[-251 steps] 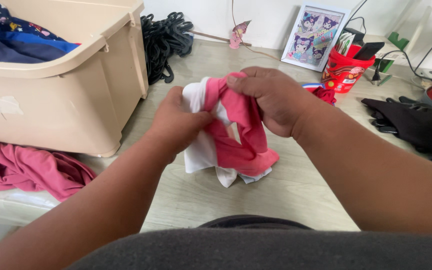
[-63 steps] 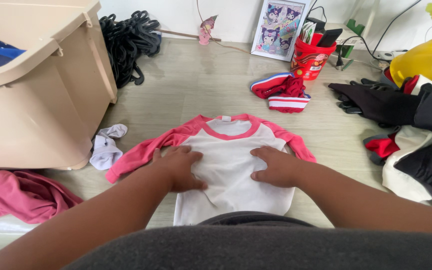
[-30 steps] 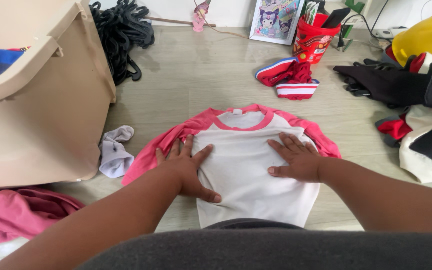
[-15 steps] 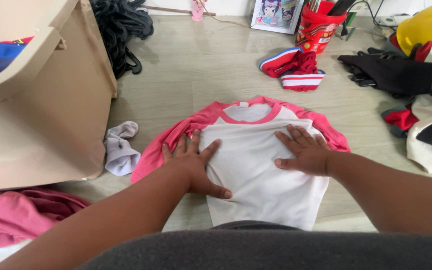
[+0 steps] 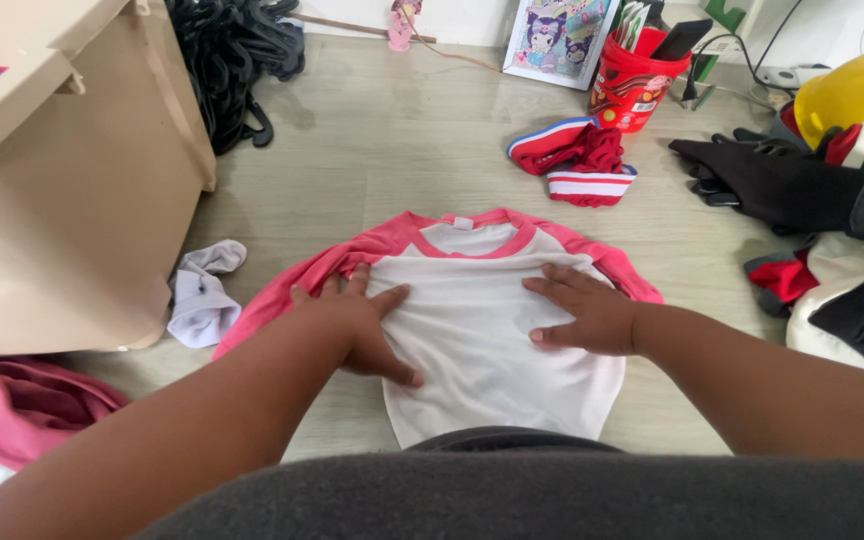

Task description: The person folds a white and pink long-sleeved shirt on the floor, then places it into a beige storage bin. They then pick up a dark brown jacket and begin folding it on the floor.

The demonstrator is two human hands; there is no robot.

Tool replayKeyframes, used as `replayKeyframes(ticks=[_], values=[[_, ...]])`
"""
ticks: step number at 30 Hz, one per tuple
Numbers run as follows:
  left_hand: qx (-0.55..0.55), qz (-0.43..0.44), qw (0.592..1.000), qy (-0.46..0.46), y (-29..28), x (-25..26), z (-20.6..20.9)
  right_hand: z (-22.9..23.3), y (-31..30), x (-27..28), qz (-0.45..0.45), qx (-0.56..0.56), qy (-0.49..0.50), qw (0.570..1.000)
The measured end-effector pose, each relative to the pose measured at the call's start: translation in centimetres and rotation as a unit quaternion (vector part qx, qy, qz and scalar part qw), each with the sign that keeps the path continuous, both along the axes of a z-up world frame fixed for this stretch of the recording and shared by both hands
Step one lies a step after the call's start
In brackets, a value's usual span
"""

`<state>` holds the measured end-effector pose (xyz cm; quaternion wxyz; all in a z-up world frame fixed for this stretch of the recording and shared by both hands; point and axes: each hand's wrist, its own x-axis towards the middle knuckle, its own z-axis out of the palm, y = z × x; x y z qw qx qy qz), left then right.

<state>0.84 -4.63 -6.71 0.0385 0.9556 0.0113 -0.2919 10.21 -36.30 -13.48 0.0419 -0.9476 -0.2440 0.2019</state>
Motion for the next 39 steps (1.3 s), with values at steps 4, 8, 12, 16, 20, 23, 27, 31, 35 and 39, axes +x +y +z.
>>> replayKeyframes(ticks=[4, 8, 12, 16, 20, 23, 27, 31, 35, 39], values=[[0.019, 0.036, 0.999, -0.012, -2.0, 1.3, 1.2, 2.5, -0.2, 0.9, -0.047, 0.042, 0.083, 0.995], [0.059, 0.020, 0.993, -0.096, -3.8, 1.9, 0.7, 5.0, 0.2, 1.2, -0.033, 0.029, 0.120, 0.992], [0.017, 0.030, 0.989, -0.144, -4.7, 2.6, -0.9, 6.5, 0.6, 1.3, -0.076, 0.042, 0.181, 0.980], [-0.036, 0.072, 0.990, -0.119, -4.9, 2.8, -2.3, 7.0, 0.5, 1.9, -0.098, 0.054, 0.212, 0.971], [-0.021, 0.071, 0.993, -0.089, -4.6, 3.0, -2.9, 6.6, 0.0, 2.6, -0.121, 0.081, 0.242, 0.959], [-0.013, 0.074, 0.995, -0.068, -4.6, 3.2, -2.6, 6.3, -0.2, 3.2, -0.127, 0.095, 0.253, 0.954], [-0.018, 0.085, 0.994, -0.058, -4.7, 2.8, -2.0, 6.2, -0.3, 3.5, -0.134, 0.102, 0.250, 0.954], [-0.008, 0.077, 0.996, -0.045, -4.8, 2.5, -1.1, 6.6, -0.1, 3.4, -0.123, 0.118, 0.237, 0.956], [0.019, 0.055, 0.997, -0.045, -5.0, 3.0, -0.4, 6.7, 0.6, 4.1, -0.139, 0.089, 0.189, 0.968], [-0.018, 0.088, 0.985, -0.144, -5.9, 3.9, -1.4, 4.1, 2.0, 4.5, -0.075, 0.171, -0.013, 0.982]])
